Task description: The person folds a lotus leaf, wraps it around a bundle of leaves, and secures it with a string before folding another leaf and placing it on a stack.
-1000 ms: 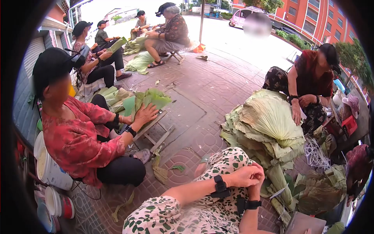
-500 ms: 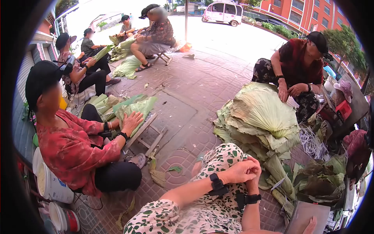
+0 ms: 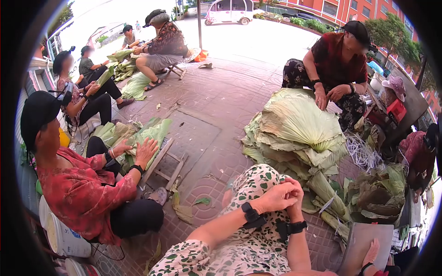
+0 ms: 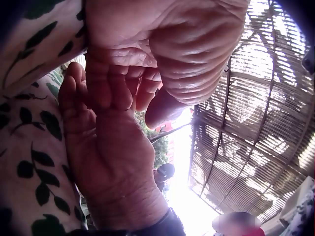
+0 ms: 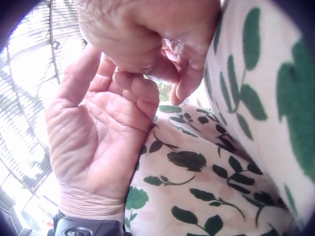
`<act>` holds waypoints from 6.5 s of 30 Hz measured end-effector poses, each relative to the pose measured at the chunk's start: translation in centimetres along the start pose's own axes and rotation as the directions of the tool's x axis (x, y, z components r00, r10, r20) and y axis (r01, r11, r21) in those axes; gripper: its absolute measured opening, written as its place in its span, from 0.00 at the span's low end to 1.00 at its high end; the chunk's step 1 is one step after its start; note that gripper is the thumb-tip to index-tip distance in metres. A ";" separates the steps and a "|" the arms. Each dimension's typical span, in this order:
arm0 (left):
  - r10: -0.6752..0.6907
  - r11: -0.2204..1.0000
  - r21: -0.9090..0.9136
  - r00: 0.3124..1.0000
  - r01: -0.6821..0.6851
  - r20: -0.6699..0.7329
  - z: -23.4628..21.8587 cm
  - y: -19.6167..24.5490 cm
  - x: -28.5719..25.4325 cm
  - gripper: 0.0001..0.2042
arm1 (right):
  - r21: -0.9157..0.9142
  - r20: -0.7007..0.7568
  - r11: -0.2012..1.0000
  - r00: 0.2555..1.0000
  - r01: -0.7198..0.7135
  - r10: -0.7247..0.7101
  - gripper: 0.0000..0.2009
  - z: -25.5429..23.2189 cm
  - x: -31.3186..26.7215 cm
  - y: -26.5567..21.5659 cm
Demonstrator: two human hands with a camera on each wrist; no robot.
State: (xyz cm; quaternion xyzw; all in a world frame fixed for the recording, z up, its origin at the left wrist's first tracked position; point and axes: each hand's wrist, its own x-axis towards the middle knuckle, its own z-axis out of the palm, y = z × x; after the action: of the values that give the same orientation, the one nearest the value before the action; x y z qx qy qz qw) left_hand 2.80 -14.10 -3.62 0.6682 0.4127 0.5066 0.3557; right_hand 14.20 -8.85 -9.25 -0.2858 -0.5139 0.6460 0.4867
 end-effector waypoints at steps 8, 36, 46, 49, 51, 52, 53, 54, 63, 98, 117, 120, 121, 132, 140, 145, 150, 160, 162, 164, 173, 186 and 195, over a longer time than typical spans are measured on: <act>-0.017 1.000 -0.019 1.000 0.017 0.002 0.2 -0.3 0.1 0.14 | 0.033 -0.014 0.999 1.000 -0.020 0.020 0.13 0.0 0.0 0.0; -0.017 1.000 -0.001 1.000 0.017 0.007 0.1 -0.2 -0.2 0.14 | 0.025 -0.032 0.999 0.999 -0.028 0.029 0.13 -0.1 0.1 0.3; -0.013 1.000 0.000 1.000 0.013 0.025 0.1 -0.3 -0.3 0.14 | 0.031 -0.034 0.999 0.999 -0.035 0.036 0.12 0.2 -0.1 0.1; -0.027 1.000 0.015 0.999 0.026 0.036 0.0 -0.2 -0.2 0.15 | 0.214 0.005 0.973 0.996 -0.086 0.087 0.12 -0.4 0.3 0.5; -0.030 0.999 0.019 0.999 0.029 0.040 0.0 0.0 -0.2 0.15 | 0.184 -0.010 0.980 0.997 -0.077 0.080 0.12 -0.1 0.2 0.4; -0.042 0.999 -0.015 0.998 0.043 0.038 0.1 0.1 -0.2 0.14 | 0.154 -0.023 0.986 0.997 -0.069 0.073 0.12 0.0 0.1 0.2; -0.054 0.997 -0.047 0.998 0.056 0.028 0.2 0.1 -0.2 0.14 | 0.152 -0.015 0.986 0.997 -0.071 0.074 0.12 -0.1 0.0 0.1; -0.054 0.998 -0.041 0.999 0.054 -0.002 0.2 0.0 -0.1 0.14 | 0.080 -0.036 0.996 0.999 -0.036 0.039 0.13 -0.1 -0.1 0.0; 0.047 0.997 -0.052 0.999 -0.048 -0.020 0.4 -0.7 -0.7 0.13 | 0.161 0.096 0.963 0.974 -0.218 0.204 0.19 -2.6 1.7 3.0; 0.030 0.999 -0.021 0.999 -0.029 0.031 0.5 -0.8 -0.5 0.14 | -0.071 -0.057 0.997 0.998 -0.020 0.016 0.12 0.3 0.2 -0.1; -0.014 1.000 -0.010 0.998 0.015 0.069 0.2 -0.5 -0.5 0.14 | 0.014 -0.038 1.000 0.999 -0.018 0.019 0.14 -0.9 0.8 1.3; -0.014 1.000 0.009 0.998 0.014 0.068 0.1 -0.2 -0.6 0.14 | 0.029 -0.033 0.999 0.999 -0.020 0.021 0.14 -0.8 0.8 1.2; -0.015 1.000 0.008 0.997 0.014 0.072 0.1 -0.2 -0.6 0.14 | 0.043 -0.028 0.999 0.999 -0.024 0.026 0.14 -0.8 0.8 1.2; 0.012 0.999 0.030 0.998 -0.014 0.061 0.5 -0.7 -0.5 0.13 | 0.015 -0.055 0.999 0.997 -0.048 0.048 0.12 -0.2 0.5 0.4; 0.004 1.000 0.013 0.998 -0.005 0.061 0.6 -0.7 -0.5 0.13 | 0.136 -0.035 0.987 0.995 -0.085 0.090 0.13 -1.3 0.6 1.2; 0.022 1.000 0.013 0.999 -0.022 0.049 0.7 -0.9 -0.5 0.14 | 0.153 -0.085 0.985 0.992 -0.080 0.094 0.12 -0.4 0.5 0.6; -0.019 1.000 -0.014 0.997 0.020 0.076 0.7 -0.9 -0.5 0.14 | 0.106 -0.081 0.992 0.994 -0.066 0.074 0.12 0.1 0.4 0.0; -0.041 0.999 0.009 0.997 0.041 0.064 0.4 -0.3 -0.8 0.14 | 0.076 -0.032 0.997 0.999 -0.032 0.035 0.13 0.1 0.4 0.2; -0.046 0.999 0.021 0.997 0.045 0.068 0.4 -0.4 -0.8 0.14 | 0.050 -0.049 0.998 0.998 -0.032 0.035 0.13 0.2 0.4 0.2; -0.035 0.999 0.017 0.997 0.034 0.067 0.4 -0.4 -0.8 0.14 | 0.039 -0.054 0.999 0.998 -0.031 0.033 0.13 -0.1 0.5 0.5; -0.071 0.997 -0.036 0.993 0.075 0.090 0.5 -0.5 -0.9 0.14 | 0.043 -0.050 0.999 0.998 -0.029 0.031 0.13 -0.2 0.6 0.7; -0.026 0.999 -0.042 0.996 0.029 0.081 0.5 -0.4 -1.0 0.14 | 0.086 -0.058 0.996 0.998 -0.032 0.037 0.13 -0.5 0.6 1.0; 0.001 0.998 -0.056 0.999 0.001 0.036 0.8 -0.7 -1.1 0.14 | 0.151 -0.055 0.988 0.998 -0.032 0.041 0.12 -1.0 0.9 1.8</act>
State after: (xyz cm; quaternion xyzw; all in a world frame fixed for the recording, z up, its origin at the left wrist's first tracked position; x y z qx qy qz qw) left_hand 3.27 -14.90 -4.84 0.6670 0.3919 0.5058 0.3815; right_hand 14.15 -7.67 -11.09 -0.2761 -0.4442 0.6831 0.5097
